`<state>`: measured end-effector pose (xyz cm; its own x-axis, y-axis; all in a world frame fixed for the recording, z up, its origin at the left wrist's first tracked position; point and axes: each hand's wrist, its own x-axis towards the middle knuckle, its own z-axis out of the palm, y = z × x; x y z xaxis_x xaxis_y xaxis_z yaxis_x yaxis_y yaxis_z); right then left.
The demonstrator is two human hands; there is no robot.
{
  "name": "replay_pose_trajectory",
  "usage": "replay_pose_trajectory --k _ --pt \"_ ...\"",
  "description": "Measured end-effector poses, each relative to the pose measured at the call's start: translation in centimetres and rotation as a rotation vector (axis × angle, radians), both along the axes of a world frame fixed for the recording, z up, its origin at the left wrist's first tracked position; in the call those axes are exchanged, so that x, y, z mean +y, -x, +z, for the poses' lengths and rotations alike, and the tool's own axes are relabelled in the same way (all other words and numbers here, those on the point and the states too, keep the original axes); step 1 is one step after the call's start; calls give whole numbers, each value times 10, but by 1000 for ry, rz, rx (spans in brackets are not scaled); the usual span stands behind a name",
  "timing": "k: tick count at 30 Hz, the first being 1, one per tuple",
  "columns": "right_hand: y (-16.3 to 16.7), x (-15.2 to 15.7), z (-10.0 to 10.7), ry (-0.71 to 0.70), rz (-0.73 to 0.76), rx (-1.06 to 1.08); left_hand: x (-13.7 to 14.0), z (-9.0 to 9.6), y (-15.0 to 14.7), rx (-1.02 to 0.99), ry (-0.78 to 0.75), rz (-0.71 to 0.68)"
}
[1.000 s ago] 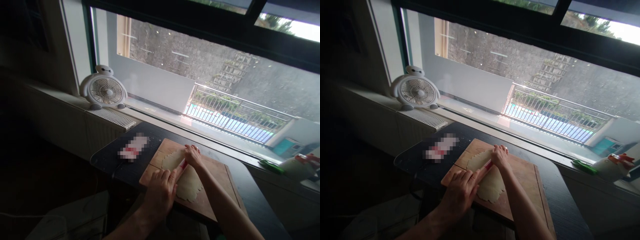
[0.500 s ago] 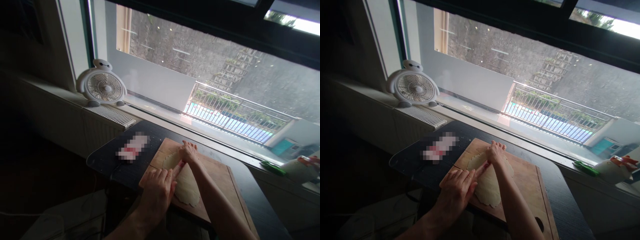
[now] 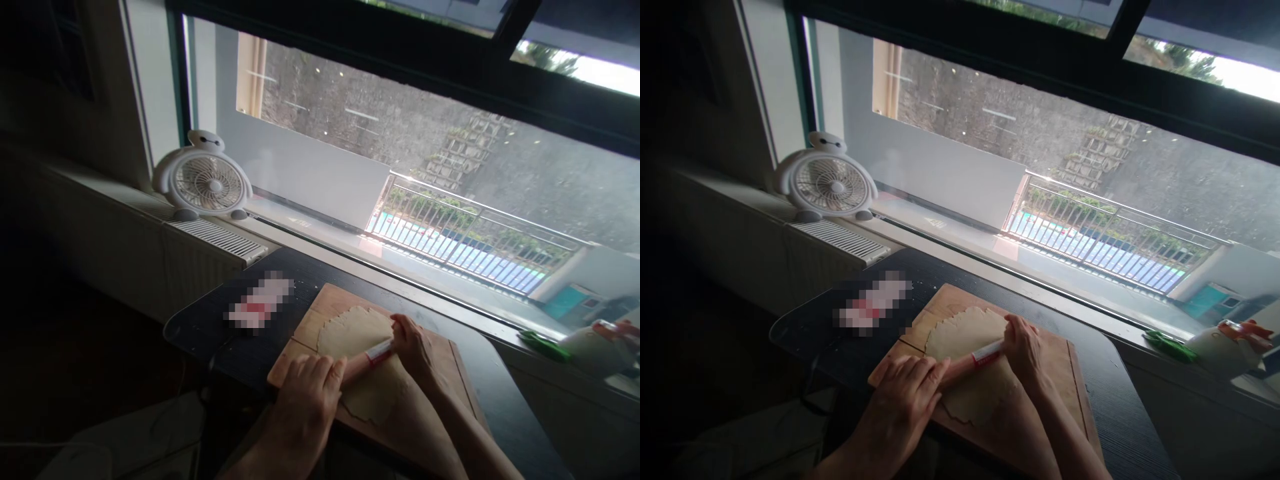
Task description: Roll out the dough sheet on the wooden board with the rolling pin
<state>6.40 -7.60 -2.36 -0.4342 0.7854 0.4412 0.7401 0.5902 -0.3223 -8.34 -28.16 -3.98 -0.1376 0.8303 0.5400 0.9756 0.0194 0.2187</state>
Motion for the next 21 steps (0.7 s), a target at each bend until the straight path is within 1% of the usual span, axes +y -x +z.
replay_pose_trajectory --k 2,3,5,8,9,12,14,17,19,21 --pt "-29 -4 0 -9 -14 19 1 8 6 16 16 -13" --pt "-38 -6 0 -7 -20 8 3 14 10 19 34 -14" --pt "-43 -8 0 3 -28 8 11 26 17 29 67 -6" --pt "-29 -8 -2 43 -49 35 37 37 20 63 68 13" --pt "-22 -8 -2 51 -58 35 48 38 19 73 66 26" --pt "-8 -9 0 42 -53 -2 84 33 19 69 75 127" --pt "-3 -9 3 39 -48 -34 107 31 25 52 126 148" --pt "4 -1 8 61 -97 -81 137 33 39 -24 264 207" --pt "10 8 12 90 -130 -108 152 37 47 -50 311 247" --pt "17 17 14 120 -158 -131 159 39 51 -49 313 256"
